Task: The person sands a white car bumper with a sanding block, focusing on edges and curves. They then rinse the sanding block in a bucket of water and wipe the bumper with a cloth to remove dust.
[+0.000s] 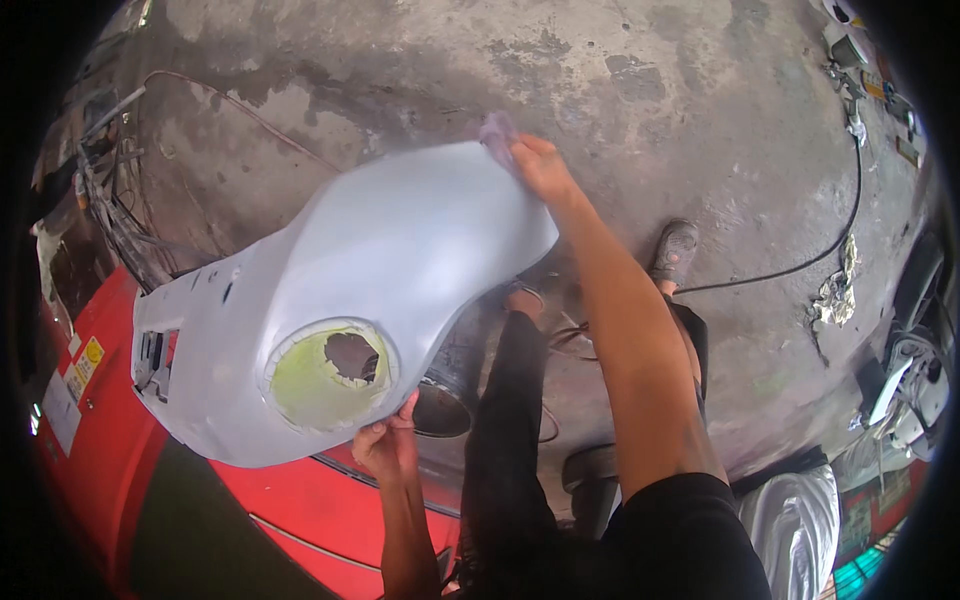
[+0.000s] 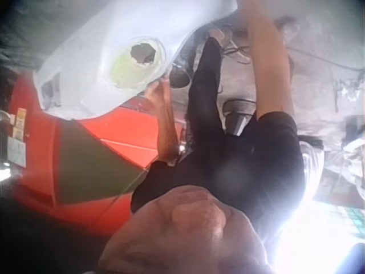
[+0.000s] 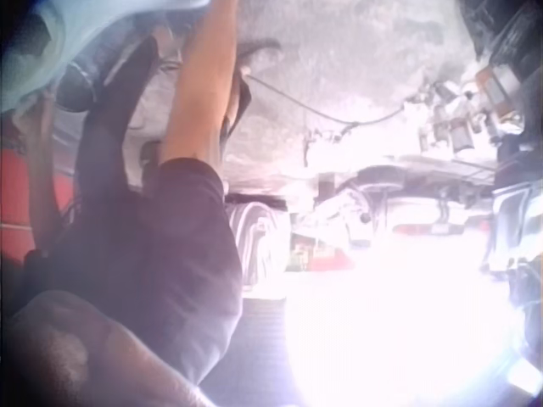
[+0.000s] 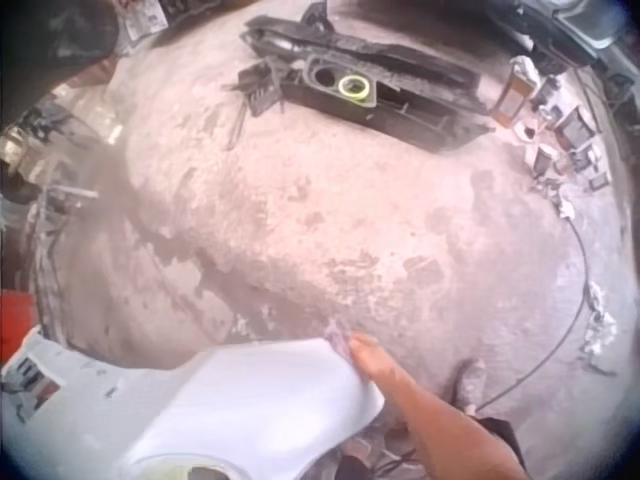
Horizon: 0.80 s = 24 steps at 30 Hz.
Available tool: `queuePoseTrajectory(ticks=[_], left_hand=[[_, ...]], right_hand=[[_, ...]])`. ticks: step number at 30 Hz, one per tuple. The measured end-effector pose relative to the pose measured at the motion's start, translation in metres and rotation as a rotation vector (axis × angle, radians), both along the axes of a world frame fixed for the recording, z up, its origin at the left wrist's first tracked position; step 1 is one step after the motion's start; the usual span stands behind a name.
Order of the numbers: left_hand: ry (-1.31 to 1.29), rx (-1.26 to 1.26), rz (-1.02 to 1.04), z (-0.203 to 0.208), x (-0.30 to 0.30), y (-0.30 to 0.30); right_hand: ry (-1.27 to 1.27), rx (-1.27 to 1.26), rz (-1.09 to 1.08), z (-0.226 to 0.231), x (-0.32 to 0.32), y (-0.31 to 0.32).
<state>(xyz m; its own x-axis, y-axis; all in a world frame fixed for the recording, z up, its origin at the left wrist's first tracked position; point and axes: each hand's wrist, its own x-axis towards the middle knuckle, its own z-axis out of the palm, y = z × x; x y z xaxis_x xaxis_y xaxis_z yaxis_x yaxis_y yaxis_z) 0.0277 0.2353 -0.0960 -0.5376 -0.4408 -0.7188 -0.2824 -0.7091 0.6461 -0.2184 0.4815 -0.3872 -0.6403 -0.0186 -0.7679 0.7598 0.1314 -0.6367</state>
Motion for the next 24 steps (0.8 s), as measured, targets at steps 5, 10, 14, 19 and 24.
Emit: queuePoseTrajectory(ticks=[5,10,14,19,24], left_hand=[[0.004,0.004,-0.008,-0.004,-0.006,0.000],[-0.026,-0.019,-0.028,0.003,0.004,-0.007],[0.044,-0.011,-0.087,-0.007,0.003,-0.010],[0.000,-0.051,-0.007,-0.008,-0.004,-0.003],[-0.001,-0.035,-0.023,-0.008,0.003,-0.006]], right_hand=[[0.205,0.104,0.073,0.005,0.070,0.024],[0.091,0.242,0.157,0.016,0.095,0.018],[0.347,0.202,0.043,0.000,0.016,-0.003],[0.107,0.132,0.146,0.008,0.024,0.021],[0.170,0.161,-0.147,0.011,0.128,0.015]])
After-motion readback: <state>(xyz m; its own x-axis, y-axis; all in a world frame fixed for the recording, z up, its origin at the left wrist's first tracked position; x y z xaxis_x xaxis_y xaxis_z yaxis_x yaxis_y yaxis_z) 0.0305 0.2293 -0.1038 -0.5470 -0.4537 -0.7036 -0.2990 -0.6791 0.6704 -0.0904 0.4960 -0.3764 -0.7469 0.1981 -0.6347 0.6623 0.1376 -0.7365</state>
